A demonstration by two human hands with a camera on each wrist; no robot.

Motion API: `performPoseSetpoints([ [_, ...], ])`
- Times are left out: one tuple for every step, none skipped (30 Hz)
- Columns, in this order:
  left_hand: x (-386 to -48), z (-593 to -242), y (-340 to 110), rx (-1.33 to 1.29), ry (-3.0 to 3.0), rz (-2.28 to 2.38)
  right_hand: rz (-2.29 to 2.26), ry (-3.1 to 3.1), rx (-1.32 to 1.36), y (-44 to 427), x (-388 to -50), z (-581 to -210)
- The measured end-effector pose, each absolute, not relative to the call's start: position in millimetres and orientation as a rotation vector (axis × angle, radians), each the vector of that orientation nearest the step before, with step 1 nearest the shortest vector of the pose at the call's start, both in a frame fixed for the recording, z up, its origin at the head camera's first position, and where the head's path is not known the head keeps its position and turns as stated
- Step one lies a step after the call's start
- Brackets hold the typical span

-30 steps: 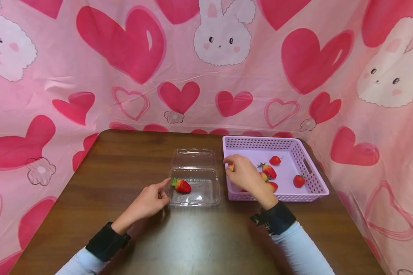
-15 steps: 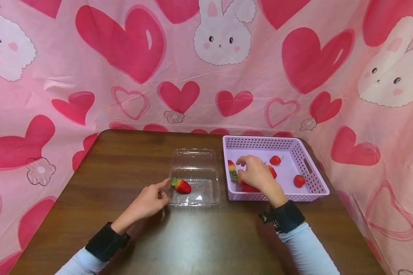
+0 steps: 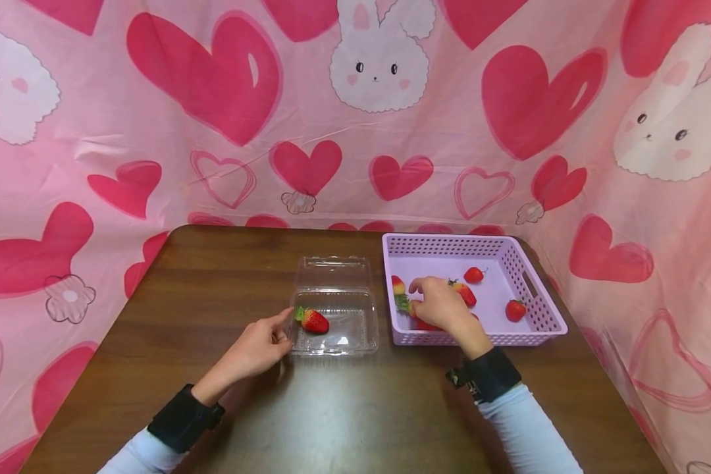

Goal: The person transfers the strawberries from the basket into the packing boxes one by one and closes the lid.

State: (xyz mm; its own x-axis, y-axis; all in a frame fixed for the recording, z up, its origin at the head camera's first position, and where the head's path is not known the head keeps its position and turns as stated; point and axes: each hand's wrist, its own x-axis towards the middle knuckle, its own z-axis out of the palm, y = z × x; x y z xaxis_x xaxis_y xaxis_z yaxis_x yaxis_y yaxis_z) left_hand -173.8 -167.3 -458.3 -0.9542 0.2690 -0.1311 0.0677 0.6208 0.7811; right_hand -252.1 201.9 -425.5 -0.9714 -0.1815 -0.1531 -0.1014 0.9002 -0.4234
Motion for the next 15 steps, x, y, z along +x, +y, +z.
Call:
performPoseSetpoints([
  [-174, -458, -167, 0.271, 2.612, 1.242, -0.618, 2.871, -0.215, 202, -252, -427],
  [-174, -458, -167, 0.266, 2.61, 1.244, -0.607, 2.866, -0.214, 202, -253, -428],
  [-174, -458, -167, 0.262, 2.61, 1.243, -0.598, 2.859, -0.214, 202, -253, -429],
  [-174, -458, -167, 0.259, 2.61, 1.242, -0.585, 2.857, -0.217, 203, -254, -430],
  [-174, -457, -166, 0.259, 2.61, 1.243, -0.573, 2.855, -0.222, 203, -254, -432],
  [-174, -457, -166, 0.258, 2.61, 1.243, -0.565, 2.855, -0.229, 203, -254, -432],
  [-174, -457, -166, 0.257, 2.608, 1.245, -0.559, 2.854, -0.236, 203, -255, -433],
  [-174, -457, -167, 0.257, 2.605, 1.247, -0.554, 2.854, -0.243, 203, -255, -434],
  [-173, -457, -167, 0.258, 2.604, 1.248, -0.553, 2.851, -0.245, 203, -255, -435],
  [-173, -457, -167, 0.258, 2.601, 1.25, -0.551, 2.849, -0.246, 204, -255, -435],
  [-174, -457, -167, 0.259, 2.6, 1.251, -0.548, 2.845, -0.245, 204, -255, -436],
  [-174, -457, -167, 0.26, 2.599, 1.251, -0.545, 2.841, -0.243, 204, -255, -436],
  [-174, -457, -167, 0.262, 2.601, 1.251, -0.545, 2.834, -0.232, 204, -255, -436],
  [-174, -457, -167, 0.263, 2.602, 1.251, -0.543, 2.829, -0.226, 204, -255, -437],
  [-174, -457, -167, 0.263, 2.603, 1.25, -0.542, 2.825, -0.219, 203, -255, -437],
])
